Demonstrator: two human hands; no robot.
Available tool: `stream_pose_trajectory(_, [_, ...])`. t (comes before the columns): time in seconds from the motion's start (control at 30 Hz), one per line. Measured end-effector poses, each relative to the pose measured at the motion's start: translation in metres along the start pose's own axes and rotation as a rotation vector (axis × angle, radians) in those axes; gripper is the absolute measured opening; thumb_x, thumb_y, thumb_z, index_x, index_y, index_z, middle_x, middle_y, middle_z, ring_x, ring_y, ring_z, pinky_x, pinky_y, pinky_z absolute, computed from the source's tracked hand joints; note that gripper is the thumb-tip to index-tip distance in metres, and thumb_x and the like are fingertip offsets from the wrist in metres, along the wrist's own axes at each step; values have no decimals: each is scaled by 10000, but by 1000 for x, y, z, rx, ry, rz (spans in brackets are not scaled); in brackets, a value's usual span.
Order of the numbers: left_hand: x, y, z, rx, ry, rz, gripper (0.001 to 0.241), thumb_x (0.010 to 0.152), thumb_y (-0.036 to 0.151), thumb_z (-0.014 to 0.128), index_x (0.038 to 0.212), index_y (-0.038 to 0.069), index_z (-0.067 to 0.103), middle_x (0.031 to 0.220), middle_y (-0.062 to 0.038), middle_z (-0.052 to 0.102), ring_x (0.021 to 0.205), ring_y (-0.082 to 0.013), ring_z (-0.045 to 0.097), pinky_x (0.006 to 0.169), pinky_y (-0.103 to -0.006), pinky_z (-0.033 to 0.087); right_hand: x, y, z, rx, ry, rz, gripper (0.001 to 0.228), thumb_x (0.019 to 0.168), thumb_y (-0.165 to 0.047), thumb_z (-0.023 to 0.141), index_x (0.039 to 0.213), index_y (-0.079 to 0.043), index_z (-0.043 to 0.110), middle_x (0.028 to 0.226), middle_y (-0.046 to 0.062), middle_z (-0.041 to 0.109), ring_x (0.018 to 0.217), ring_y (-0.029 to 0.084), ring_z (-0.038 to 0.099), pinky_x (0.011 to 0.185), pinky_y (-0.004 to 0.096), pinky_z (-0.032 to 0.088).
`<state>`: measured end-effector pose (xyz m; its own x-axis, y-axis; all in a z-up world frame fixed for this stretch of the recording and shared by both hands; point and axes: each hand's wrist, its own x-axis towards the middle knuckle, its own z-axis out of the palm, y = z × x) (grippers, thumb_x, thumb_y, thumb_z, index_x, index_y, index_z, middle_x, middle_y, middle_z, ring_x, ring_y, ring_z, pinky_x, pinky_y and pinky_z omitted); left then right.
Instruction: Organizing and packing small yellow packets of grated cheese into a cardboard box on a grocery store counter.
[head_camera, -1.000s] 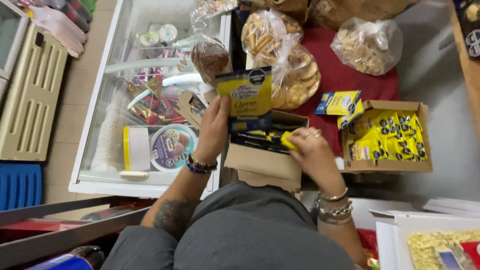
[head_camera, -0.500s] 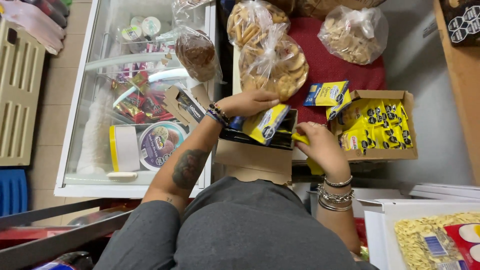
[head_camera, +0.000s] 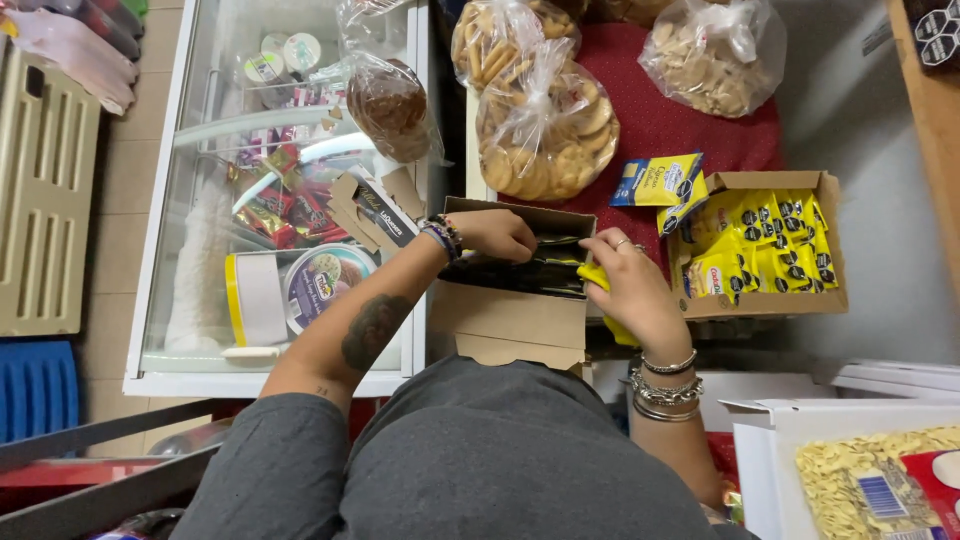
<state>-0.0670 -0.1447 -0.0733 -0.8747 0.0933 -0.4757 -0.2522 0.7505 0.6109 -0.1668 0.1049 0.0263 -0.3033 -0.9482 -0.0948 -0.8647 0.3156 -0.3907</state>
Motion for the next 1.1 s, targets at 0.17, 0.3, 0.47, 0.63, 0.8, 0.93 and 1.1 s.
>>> stream_pose_trajectory(0.17, [-62,31,-20,-196,267,84,304,870,255,544,1057,89,717,1062,-195,696,1102,-412,651,973,-507,513,7,5,21,-50,-9,-35,614,794,-77,621,1407,-83,583,1370,149,584,1113,429,663,936,503,549])
stream_pose_trajectory(0.3, [-45,7,7,-109,300,-163,429,995,298,428,1270,22,610,1215,-265,629,1226,-420,597,1062,-496,470,12,9,31,-33,8,16,594,811,-110,578,1404,-95,600,1325,141,624,1090,407,684,925,488,545])
stream_pose_trajectory(0.47, [-4,-24,6,-31,72,-416,633,1013,462,274,1282,31,652,1299,-225,649,1295,-358,569,1105,-485,420,14,20,41,-23,18,22,567,806,-135,566,1370,-113,622,1316,127,636,1070,402,695,915,489,552])
stream_pose_trajectory(0.63, [35,-46,15,-52,20,-523,780,1004,551,332,1493,-46,448,1506,-223,514,1465,-342,403,1230,-453,271,15,23,41,-18,31,17,546,793,-155,568,1332,-115,638,1308,128,639,1036,425,700,895,511,563])
stream_pose_trajectory(0.8, [43,-58,12,-92,15,-655,899,905,723,441,1541,87,431,1553,-82,490,1467,-204,402,1231,-330,257,16,18,40,-10,12,30,530,792,-132,539,1306,-111,667,1309,108,621,1040,434,699,907,518,566])
stream_pose_trajectory(0.93, [-18,-9,-26,-126,-56,-615,848,959,676,373,1572,91,351,1605,-78,394,1504,-201,318,1255,-338,182,17,15,40,-2,2,37,522,801,-127,523,1301,-108,672,1307,101,612,1035,448,697,908,527,567])
stream_pose_trajectory(1.1, [-81,121,-76,-46,-168,-802,644,1045,414,216,1595,86,285,1623,-75,388,1514,-148,311,1242,-222,181,19,19,45,-42,8,36,497,802,-122,511,1267,-116,686,1299,86,615,1051,445,693,931,530,559])
